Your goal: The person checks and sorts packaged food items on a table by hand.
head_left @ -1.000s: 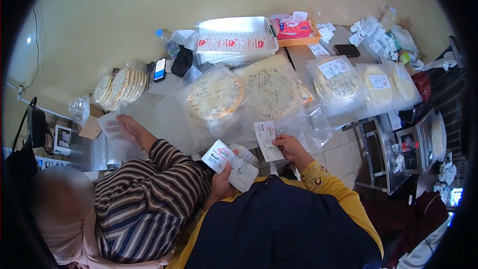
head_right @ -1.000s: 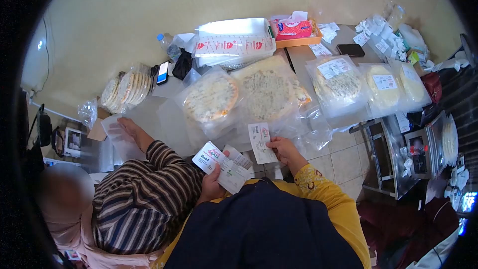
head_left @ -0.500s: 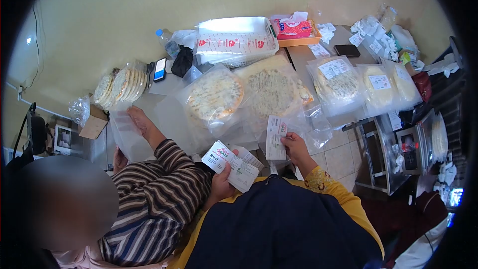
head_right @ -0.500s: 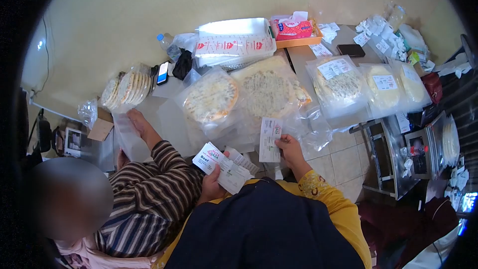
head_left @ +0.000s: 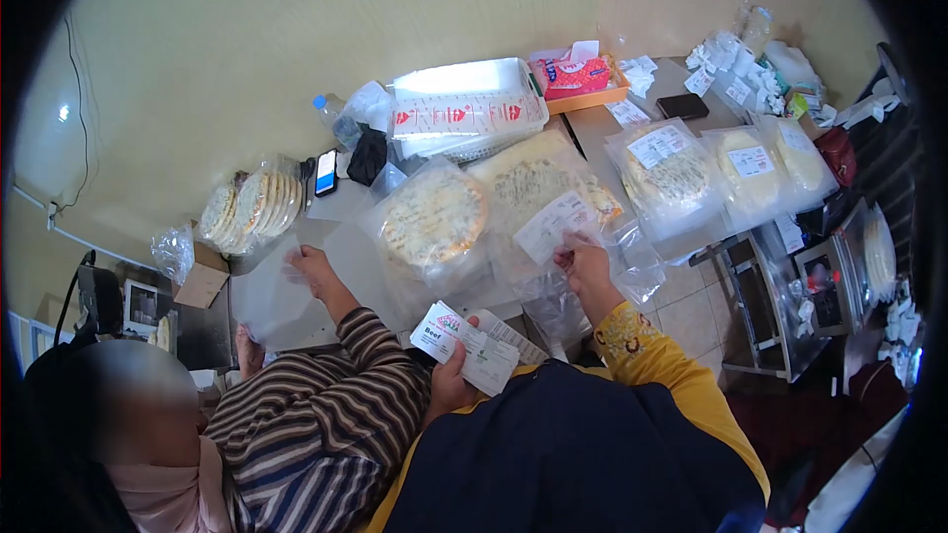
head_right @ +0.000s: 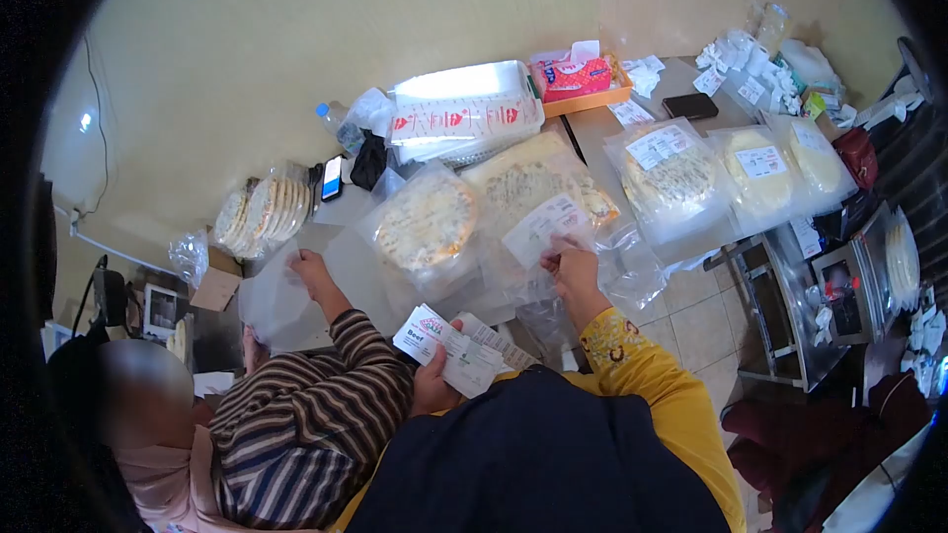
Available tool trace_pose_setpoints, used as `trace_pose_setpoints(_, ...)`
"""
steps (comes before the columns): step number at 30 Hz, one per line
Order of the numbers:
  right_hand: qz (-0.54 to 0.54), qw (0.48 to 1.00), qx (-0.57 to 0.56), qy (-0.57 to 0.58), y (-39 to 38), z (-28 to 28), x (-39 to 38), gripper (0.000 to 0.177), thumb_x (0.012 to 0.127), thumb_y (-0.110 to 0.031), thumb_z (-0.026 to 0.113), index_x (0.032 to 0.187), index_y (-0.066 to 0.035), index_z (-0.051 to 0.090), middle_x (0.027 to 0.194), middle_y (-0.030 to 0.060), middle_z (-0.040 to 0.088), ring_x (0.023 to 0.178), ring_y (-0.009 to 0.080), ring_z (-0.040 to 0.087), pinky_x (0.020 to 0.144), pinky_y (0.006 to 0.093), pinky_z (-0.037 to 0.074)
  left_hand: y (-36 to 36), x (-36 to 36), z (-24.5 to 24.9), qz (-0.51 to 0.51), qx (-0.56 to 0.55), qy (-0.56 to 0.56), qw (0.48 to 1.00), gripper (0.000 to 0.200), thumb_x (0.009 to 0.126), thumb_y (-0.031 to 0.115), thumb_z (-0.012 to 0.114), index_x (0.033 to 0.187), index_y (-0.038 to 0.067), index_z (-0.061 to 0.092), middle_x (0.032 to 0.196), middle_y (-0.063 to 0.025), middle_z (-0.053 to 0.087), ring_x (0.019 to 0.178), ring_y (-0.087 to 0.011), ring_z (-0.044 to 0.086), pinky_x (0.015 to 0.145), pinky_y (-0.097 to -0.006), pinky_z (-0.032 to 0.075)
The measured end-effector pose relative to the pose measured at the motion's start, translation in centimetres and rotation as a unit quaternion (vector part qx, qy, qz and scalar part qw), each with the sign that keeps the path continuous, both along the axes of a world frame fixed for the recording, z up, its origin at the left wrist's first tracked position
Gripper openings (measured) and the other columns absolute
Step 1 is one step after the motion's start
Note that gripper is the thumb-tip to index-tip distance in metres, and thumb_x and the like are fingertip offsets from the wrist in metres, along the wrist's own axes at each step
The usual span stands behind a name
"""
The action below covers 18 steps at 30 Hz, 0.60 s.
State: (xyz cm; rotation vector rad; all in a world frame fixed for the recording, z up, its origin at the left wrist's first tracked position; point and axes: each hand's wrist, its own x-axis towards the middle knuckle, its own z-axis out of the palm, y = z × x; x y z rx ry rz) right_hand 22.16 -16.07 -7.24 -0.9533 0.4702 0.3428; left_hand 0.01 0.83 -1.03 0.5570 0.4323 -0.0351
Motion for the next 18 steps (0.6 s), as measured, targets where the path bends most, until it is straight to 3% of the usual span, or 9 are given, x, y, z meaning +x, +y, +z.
trace_pose_setpoints(5,-0.026,0.997,0.057,-0.040,1.9,-2.0,1.6,0.020,0.082,-0.008,0.058,0.099,-0.002,0.049,0.082,0.0092,0.054,0.069,0.0259,0.061,0.054,0.0321,0.053,0.4,0.0,-0.6,0.009,-0.024,-0.007,1.000,0.044,0.095,0.022,0.032,0.135,0.004,0.029,0.137,-0.0101,0.034,0.123,-0.0320,0.036,0.103,-0.0483,0.028)
trace_pose_setpoints(8,-0.031,0.997,0.061,-0.034,3.9,-0.5,2.4,0.015,0.084,-0.006,0.052,0.097,-0.002,0.047,0.089,0.0120,0.053,0.075,0.0304,0.062,0.058,0.0347,0.055,0.2,0.3,0.4,0.006,0.020,-0.002,1.000,0.044,0.095,0.022,0.032,0.135,0.004,0.029,0.137,-0.0102,0.033,0.123,-0.0322,0.035,0.103,-0.0488,0.028)
trace_pose_setpoints(11,-0.044,0.996,0.064,0.030,5.4,-0.8,4.5,0.015,0.084,-0.003,0.047,0.099,-0.003,0.045,0.094,0.0139,0.053,0.080,0.0312,0.061,0.062,0.0369,0.055,0.3,0.3,0.2,0.007,-0.014,-0.008,1.000,0.044,0.095,0.021,0.031,0.135,0.003,0.029,0.137,-0.0102,0.034,0.123,-0.0318,0.036,0.103,-0.0477,0.028)
trace_pose_setpoints(18,-0.046,0.970,0.239,-0.001,6.2,-2.3,5.9,0.018,0.085,-0.001,0.044,0.103,0.001,0.044,0.099,0.0182,0.053,0.089,0.0368,0.059,0.072,0.0396,0.054,0.2,0.2,-1.3,0.026,-0.019,-0.005,0.999,0.044,0.096,0.021,0.031,0.135,0.002,0.029,0.137,-0.0101,0.035,0.123,-0.0299,0.037,0.103,-0.0446,0.029)
